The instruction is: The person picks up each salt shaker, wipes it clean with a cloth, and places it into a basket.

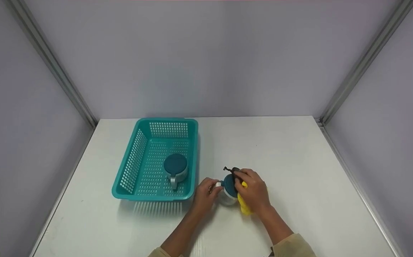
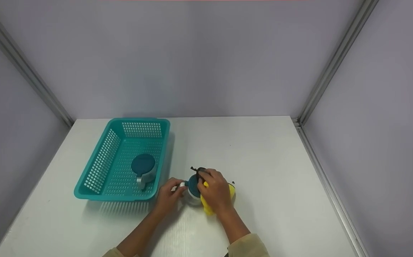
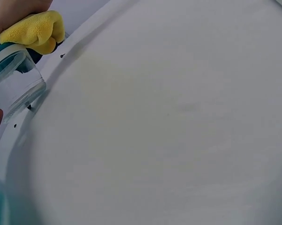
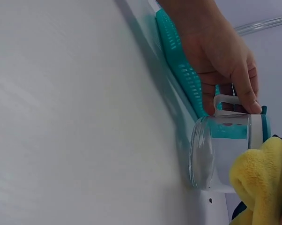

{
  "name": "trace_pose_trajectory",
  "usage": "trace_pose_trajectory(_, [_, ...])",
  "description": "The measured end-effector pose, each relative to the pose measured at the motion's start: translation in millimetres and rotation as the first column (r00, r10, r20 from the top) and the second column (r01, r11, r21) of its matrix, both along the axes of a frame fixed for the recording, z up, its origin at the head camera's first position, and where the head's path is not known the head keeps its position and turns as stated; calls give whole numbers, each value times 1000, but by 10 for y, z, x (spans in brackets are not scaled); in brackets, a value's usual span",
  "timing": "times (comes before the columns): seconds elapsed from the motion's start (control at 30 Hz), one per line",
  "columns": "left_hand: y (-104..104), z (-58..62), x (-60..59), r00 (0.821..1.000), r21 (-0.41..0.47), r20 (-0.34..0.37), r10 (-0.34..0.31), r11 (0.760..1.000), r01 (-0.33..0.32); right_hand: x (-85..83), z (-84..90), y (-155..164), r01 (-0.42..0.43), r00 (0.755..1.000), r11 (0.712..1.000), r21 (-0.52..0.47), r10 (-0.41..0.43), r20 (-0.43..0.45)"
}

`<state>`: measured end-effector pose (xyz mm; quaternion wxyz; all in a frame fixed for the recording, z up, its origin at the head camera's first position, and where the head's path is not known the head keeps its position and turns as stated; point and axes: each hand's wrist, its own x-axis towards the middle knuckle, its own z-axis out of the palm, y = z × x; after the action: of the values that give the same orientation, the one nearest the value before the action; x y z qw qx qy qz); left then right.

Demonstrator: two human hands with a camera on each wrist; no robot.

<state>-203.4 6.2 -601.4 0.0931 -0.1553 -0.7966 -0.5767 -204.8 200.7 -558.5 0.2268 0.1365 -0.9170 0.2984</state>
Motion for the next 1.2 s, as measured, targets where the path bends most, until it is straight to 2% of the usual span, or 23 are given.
trace_pose_trajectory(0.1, [5, -12, 24, 1000, 16, 28, 10, 1000, -10, 18, 7, -8, 3, 1000, 1000, 3, -3, -30])
trace_pose_trajectory(0.27, [31, 18, 52, 991, 27, 126, 40, 999, -44, 45, 43, -33, -14, 993, 998, 54, 20, -118])
trace_pose_trajectory(0.47, [66, 66, 74, 980, 40, 183, 84, 995, -93, 57, 72, -92, -31, 960, 985, 172, 77, -271])
trace_pose_trajectory(0.6, [85, 89, 68, 982, 68, 164, 95, 992, -107, 56, 85, -123, -26, 938, 976, 215, 98, -333])
trace_pose_trajectory(0.93, [129, 118, 66, 990, 120, 79, 117, 985, -126, 72, 89, -147, -53, 874, 975, 216, 150, -463])
trace_pose_trajectory(1.1, [148, 143, 63, 988, 151, 84, 126, 979, -137, 86, 88, -149, -57, 849, 973, 225, 166, -502])
trace_pose_trajectory(1.2, [158, 153, 58, 988, 164, 83, 129, 976, -141, 93, 81, -147, -69, 819, 970, 235, 189, -541])
